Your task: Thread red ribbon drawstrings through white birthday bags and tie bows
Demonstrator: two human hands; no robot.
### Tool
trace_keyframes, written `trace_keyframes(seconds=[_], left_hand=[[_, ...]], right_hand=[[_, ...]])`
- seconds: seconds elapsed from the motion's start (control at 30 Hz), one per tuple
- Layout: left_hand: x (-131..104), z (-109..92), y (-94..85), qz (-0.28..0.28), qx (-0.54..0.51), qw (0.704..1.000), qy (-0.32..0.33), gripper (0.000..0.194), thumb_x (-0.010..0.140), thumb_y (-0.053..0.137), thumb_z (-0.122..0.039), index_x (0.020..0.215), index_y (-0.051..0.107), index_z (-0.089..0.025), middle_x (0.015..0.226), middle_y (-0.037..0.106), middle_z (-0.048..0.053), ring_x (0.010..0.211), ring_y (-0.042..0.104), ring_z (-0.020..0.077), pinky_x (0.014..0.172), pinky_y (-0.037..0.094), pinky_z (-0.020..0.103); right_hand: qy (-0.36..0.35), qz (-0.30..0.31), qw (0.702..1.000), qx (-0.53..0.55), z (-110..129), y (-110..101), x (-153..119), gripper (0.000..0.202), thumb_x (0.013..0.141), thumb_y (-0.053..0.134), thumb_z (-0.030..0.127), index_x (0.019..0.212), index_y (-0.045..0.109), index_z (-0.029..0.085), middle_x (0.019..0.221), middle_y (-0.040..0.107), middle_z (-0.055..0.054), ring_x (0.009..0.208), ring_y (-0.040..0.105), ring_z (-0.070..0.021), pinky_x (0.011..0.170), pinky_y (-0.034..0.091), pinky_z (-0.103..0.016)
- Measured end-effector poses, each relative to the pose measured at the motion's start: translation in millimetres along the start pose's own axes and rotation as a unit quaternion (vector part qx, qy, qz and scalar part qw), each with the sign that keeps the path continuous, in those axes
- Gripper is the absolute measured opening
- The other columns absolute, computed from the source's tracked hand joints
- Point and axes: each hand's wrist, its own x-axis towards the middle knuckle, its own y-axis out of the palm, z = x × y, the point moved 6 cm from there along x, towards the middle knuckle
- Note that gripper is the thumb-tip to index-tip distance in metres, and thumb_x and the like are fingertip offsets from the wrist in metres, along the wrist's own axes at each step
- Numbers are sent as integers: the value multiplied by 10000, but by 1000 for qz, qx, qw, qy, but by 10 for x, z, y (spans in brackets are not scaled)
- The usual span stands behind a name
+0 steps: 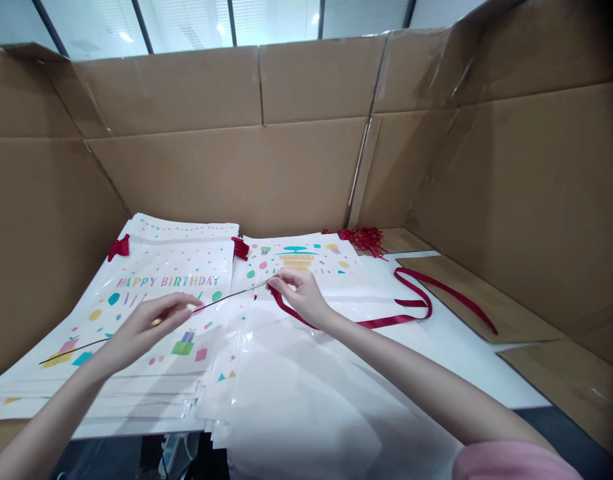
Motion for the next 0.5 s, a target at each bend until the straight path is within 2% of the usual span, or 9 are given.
trace_keyframes(seconds=[0.1,0.2,0.3,0.43,0.5], left_hand=[[288,-479,290,62,-15,996,62,363,911,439,-466,1131,600,-226,679,539,-21,585,447,94,532,359,185],[472,-783,466,51,-10,994,97,332,934,416,-416,1154,578,-227,651,498,-46,542,394,72,547,328,185],[563,-869,535,26,-13,994,109,292,932,432,-405,1088,594,-219,624,467,-57,521,369,66,541,315,185],[601,-847,569,26,-3,993,112,229,921,455,-375,1000,605,-222,635,493,-57,530,392,66,537,312,182],[602,-839,565,27,3,994,102,212,922,451,-363,991,598,-228,648,504,-59,537,406,65,542,314,181]], right_hand=[[-6,12,1000,1,68,113,-6,353,874,530,395,619,565,153,636,597,-23,639,537,-128,628,404,-248],[-1,8,1000,13,100,96,-35,369,880,521,412,616,558,157,623,588,-18,624,523,-125,622,399,-251],[-1,8,1000,19,99,1,-82,340,872,535,415,644,571,166,640,590,-13,644,527,-129,633,413,-251],[-1,25,999,24,77,-67,-136,228,852,562,352,718,615,175,708,620,-16,688,551,-136,656,435,-253],[5,21,999,27,68,-73,-142,235,852,563,352,710,617,174,699,619,-16,680,550,-133,650,436,-250]])
